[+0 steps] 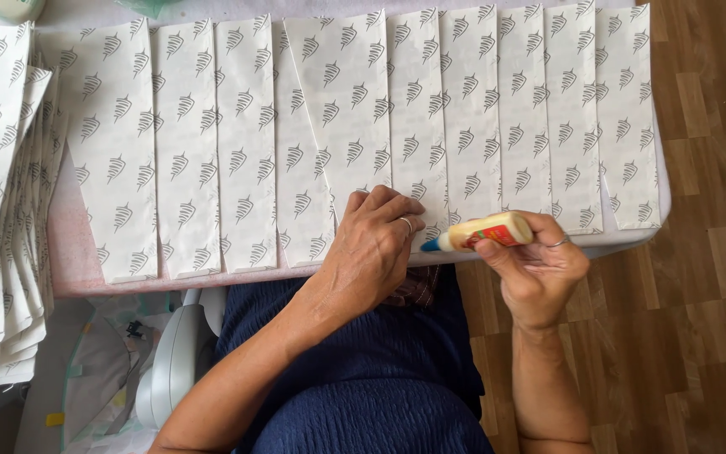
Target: The person aligns patterned paper sheets on a table and applies glue from a small bottle to the edges by hand, then folds and stacks the assembled sleeves.
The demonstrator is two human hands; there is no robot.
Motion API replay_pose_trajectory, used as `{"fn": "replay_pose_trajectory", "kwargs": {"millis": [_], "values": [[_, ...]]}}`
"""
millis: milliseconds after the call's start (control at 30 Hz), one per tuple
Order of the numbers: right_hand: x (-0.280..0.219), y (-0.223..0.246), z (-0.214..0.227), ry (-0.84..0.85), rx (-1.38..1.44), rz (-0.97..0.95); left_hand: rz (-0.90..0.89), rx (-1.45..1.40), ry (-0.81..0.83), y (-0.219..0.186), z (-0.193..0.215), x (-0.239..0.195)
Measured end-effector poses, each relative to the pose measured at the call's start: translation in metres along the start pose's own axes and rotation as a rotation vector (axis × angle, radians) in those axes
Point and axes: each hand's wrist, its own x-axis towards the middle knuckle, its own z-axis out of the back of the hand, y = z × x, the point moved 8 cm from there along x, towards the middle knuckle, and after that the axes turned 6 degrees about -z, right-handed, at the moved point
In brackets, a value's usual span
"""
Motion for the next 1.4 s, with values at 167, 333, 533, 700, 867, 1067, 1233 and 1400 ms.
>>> {"fn": "replay_pose_trajectory", "kwargs": {"millis": [167,333,533,700,867,1067,1233,1400], "values": [[0.001,-0.006,0.0,0.021,-0.012,-0.011,-0.005,0.012,0.002,-0.001,0.0,-0.001],[0.003,0.008,0.018,-0.055,-0.022,0.002,-0.013,0.017,0.007,0.003,0.001,-0.002],[0.004,0.003,0.039,-0.226,-0.016,-0.051,-0.097,-0.029,-0.062,0.011,0.031,-0.019],[0.005,0.012,-0.008,-0.112,-0.064,-0.046,-0.072,0.08,0.002,0.028,0.032,-0.039],[0.004,0.014,-0.045,0.103,0.003,0.012,0.016,0.041,0.083,0.021,0.046,-0.037],[-0.001,0.009,-0.078,0.229,-0.006,0.014,0.01,0.042,0.123,0.023,0.039,-0.045],[-0.002,0.012,-0.088,0.244,0.012,0.021,0.0,0.044,0.107,0.023,0.041,-0.046],[0.001,0.014,-0.053,0.156,0.004,0.044,0.0,0.007,0.069,0.019,0.049,-0.043]]}}
